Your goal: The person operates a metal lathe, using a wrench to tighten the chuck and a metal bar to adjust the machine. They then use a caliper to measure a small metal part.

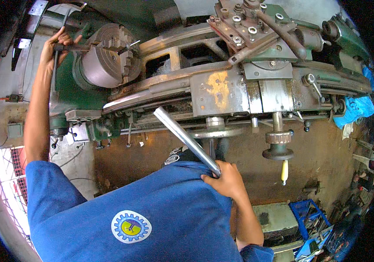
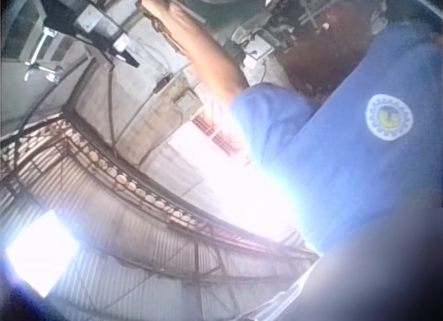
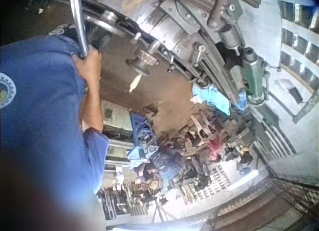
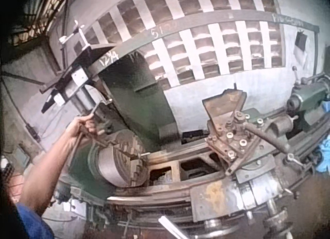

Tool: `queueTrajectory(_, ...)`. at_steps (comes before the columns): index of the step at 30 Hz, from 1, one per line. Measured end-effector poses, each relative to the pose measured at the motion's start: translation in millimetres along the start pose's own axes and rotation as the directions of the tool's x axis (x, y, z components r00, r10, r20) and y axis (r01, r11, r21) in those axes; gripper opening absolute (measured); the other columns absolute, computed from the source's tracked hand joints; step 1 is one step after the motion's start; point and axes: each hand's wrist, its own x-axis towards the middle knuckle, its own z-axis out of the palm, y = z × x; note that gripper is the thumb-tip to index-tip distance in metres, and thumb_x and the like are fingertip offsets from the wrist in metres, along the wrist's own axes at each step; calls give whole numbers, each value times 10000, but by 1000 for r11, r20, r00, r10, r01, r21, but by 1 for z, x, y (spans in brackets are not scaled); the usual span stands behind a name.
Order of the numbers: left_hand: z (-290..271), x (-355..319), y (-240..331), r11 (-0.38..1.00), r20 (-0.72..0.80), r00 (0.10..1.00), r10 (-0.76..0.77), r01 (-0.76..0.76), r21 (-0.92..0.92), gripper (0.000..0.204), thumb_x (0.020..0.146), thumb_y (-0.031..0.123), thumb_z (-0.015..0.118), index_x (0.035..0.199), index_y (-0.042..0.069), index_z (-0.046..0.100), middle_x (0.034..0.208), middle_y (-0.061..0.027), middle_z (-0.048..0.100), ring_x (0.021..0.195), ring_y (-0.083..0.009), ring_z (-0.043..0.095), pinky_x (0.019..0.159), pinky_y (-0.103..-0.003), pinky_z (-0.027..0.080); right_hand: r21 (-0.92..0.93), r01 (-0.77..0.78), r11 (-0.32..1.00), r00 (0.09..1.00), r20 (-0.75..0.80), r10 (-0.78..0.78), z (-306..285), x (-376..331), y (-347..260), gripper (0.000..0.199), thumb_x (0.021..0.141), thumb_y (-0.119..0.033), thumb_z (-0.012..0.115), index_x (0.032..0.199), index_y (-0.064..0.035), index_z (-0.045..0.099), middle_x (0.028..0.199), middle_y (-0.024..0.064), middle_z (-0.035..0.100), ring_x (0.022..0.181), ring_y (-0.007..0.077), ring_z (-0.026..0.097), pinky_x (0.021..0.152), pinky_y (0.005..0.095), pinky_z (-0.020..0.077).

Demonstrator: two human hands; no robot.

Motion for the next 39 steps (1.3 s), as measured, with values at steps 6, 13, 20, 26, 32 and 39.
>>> queueTrajectory(6,18,37,-40,610,-907,277,316,-792,-29,123,966,109,412,987,46,516,911,-123,593,850,-261,593,799,-497,508,198,5,980,999,-42,3,16,11,6,394,728,-277,873,718,-41,558,630,66,569,590,177,548,588,351,464)
queueTrajectory(13,39,14,-65,725,-785,390,480,-681,105,119,887,51,687,935,8,588,859,-86,583,748,-204,565,754,-366,503,114,30,993,990,-141,-13,15,15,3,353,754,-238,854,725,-41,562,622,31,554,597,132,513,573,329,444)
queueTrajectory(20,101,-75,-156,775,-787,415,457,-620,124,148,937,112,617,1044,25,561,975,-90,574,891,-230,598,765,-407,528,44,27,999,980,-196,-18,13,7,-9,387,846,-347,782,788,1,623,651,165,625,613,290,636,624,433,497)
queueTrajectory(26,109,-132,-232,934,-783,587,207,-356,-20,255,1045,309,582,1055,59,535,834,-80,570,637,-175,581,758,-442,620,17,89,996,990,-110,-86,8,40,-32,490,1012,-471,567,982,13,636,809,251,663,799,408,682,742,478,501)
queueTrajectory(32,99,-124,-283,890,-837,540,91,-421,-175,230,1060,291,565,1070,63,534,780,-34,508,586,-137,461,601,-342,472,-57,206,977,972,-105,-211,13,104,-81,534,1034,-512,505,1029,12,613,827,235,669,844,420,679,778,498,499)
queueTrajectory(39,118,-149,-284,908,-870,438,227,-418,27,232,964,70,694,1119,27,528,717,-10,507,480,-76,389,465,-246,350,46,185,982,980,-83,-181,24,131,-126,530,1044,-527,489,1011,-16,620,688,96,611,649,214,614,614,406,480)
